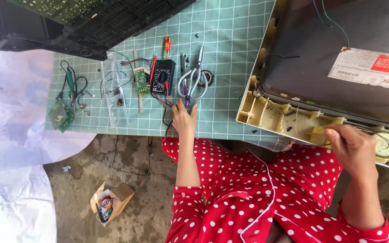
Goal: Repairing a CRT television by stripping wires, applying electrical tape, and connecting a circuit board.
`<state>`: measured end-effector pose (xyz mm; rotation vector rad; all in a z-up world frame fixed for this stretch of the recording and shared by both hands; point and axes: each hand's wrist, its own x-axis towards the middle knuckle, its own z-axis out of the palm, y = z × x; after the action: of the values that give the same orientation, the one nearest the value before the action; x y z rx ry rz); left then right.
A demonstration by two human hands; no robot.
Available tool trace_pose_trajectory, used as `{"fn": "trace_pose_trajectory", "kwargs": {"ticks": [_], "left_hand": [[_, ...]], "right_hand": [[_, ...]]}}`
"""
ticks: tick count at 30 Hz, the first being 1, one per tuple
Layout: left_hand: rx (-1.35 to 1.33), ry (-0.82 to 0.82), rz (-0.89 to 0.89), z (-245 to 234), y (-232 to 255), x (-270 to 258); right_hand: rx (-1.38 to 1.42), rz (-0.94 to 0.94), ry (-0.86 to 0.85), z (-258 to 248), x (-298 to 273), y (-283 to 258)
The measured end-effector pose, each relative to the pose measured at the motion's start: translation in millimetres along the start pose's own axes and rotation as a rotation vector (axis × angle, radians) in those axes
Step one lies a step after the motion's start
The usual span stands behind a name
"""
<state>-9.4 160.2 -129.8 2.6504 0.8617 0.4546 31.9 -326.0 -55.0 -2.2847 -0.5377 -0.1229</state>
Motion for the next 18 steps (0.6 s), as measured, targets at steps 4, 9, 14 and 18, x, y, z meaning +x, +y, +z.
{"fn": "trace_pose_trajectory", "kwargs": {"ticks": [4,9,14,18], "left_hand": [[0.048,-0.017,-0.054,14,-9,14],[0.097,-0.011,-0.05,12,-13,22],[0.124,0.024,-0.085,4,-13,21],[0.101,0.029,-0.125,3,-23,16]], "right_hand": [[-0.085,-0.031,0.027,3,-1,2],[-0.207,-0.095,0.075,3,1,-4],[-0.311,-0.136,0.098,3,0,-5],[-0.321,-0.121,0.087,1,3,-9]]}}
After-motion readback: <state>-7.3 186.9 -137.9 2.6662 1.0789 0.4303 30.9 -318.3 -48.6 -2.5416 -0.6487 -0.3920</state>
